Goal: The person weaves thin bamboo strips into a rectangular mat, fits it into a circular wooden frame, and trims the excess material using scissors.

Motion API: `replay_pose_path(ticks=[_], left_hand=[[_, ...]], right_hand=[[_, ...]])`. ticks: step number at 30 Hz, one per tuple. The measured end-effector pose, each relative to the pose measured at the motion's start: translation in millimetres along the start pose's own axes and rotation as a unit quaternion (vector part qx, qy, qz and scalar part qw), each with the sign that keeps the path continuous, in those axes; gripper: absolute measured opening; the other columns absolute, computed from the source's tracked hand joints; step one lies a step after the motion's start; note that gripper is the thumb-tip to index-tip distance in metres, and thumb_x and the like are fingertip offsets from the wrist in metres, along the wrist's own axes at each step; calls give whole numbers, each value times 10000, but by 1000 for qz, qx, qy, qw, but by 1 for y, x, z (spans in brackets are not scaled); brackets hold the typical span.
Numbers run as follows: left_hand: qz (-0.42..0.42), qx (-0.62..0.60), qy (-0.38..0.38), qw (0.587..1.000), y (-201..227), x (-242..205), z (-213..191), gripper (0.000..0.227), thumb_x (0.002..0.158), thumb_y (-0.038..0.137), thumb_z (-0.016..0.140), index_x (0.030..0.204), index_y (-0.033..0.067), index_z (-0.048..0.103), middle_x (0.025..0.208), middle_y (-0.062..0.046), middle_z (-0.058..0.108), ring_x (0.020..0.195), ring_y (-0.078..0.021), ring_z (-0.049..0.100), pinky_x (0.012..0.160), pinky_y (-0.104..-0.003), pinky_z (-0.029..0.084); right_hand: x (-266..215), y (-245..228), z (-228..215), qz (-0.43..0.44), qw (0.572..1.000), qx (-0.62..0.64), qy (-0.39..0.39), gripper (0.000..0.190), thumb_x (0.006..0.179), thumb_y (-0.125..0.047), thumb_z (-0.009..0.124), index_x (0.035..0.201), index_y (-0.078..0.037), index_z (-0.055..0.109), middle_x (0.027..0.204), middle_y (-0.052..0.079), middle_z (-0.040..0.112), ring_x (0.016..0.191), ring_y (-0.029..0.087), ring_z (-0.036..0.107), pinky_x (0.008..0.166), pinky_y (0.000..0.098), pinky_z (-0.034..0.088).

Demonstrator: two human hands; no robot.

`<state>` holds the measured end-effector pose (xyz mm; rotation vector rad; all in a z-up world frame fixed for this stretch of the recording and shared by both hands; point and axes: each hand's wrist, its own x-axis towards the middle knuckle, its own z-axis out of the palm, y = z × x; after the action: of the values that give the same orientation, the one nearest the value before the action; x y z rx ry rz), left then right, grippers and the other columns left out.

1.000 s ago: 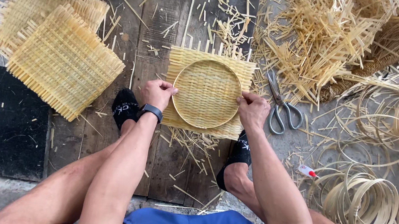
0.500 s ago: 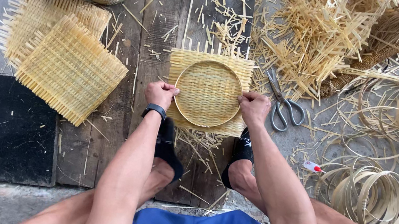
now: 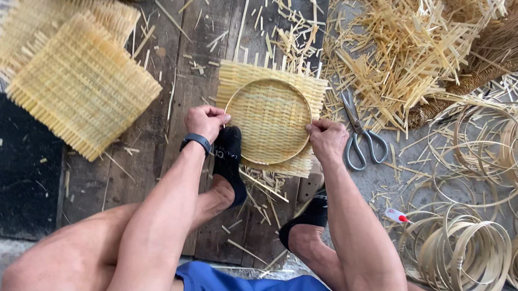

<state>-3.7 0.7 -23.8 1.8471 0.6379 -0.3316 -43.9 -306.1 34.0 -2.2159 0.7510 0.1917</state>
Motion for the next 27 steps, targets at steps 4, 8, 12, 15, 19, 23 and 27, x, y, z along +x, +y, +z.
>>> replay_pose_path(ticks=[4, 8, 12, 15, 19, 23, 27], left_hand=[[29, -4, 15, 999, -13, 6, -1, 182, 725, 50, 910, 863, 5, 800, 782, -64, 773, 684, -122, 697, 632, -258, 562], [-6, -56, -18, 998, -8, 9, -7, 176, 724, 49, 903, 858, 16, 793, 802, -57, 789, 714, -108, 733, 670, -231, 583], [-49, -49, -73, 995, 24, 7, -18, 143, 758, 57, 875, 870, 38, 787, 789, -48, 778, 695, -128, 728, 623, -260, 592], [13, 232, -84, 969, 58, 1, -18, 275, 758, 142, 893, 999, 70, 783, 1012, -117, 770, 888, -219, 722, 810, -367, 585], [446, 320, -50, 834, 86, 19, 26, 389, 846, 354, 828, 1144, 114, 756, 1315, -145, 650, 1254, -337, 549, 1097, -490, 417], [563, 290, -64, 771, 83, 48, 70, 272, 913, 394, 770, 1160, 282, 795, 1364, -84, 638, 1216, -382, 524, 1089, -601, 428], [380, 261, -146, 875, 73, 58, 83, 263, 903, 372, 690, 1146, 317, 773, 1357, 26, 655, 1211, -275, 576, 1022, -419, 510]], right_hand=[[0, 8, -2, 2, 999, 40, -21, 259, 811, -205, 846, 1036, -83, 802, 885, 107, 794, 773, 165, 752, 763, 302, 593], [11, 16, 0, -48, 999, 9, -17, 265, 774, -205, 869, 1001, -77, 820, 871, 131, 788, 770, 173, 744, 787, 314, 581], [10, 0, -12, -38, 997, 20, -68, 281, 795, -226, 833, 1033, -79, 812, 954, 117, 799, 878, 191, 772, 845, 315, 601], [-23, -39, -8, -184, 971, -150, 31, 352, 936, -229, 798, 1232, -54, 721, 1229, 184, 682, 1199, 299, 620, 1031, 397, 502], [-74, -85, 35, -417, 797, -380, -213, 993, 819, -580, 649, 1497, 66, 319, 1538, 329, 325, 1441, 485, 282, 1160, 575, 205], [-80, -59, 64, -509, 751, -411, -92, 930, 848, -568, 594, 1532, 19, 365, 1574, 286, 350, 1486, 433, 289, 1209, 611, 190], [-69, -37, 81, -539, 751, -380, -38, 864, 926, -534, 627, 1545, 20, 393, 1583, 293, 361, 1499, 444, 305, 1236, 650, 148]])
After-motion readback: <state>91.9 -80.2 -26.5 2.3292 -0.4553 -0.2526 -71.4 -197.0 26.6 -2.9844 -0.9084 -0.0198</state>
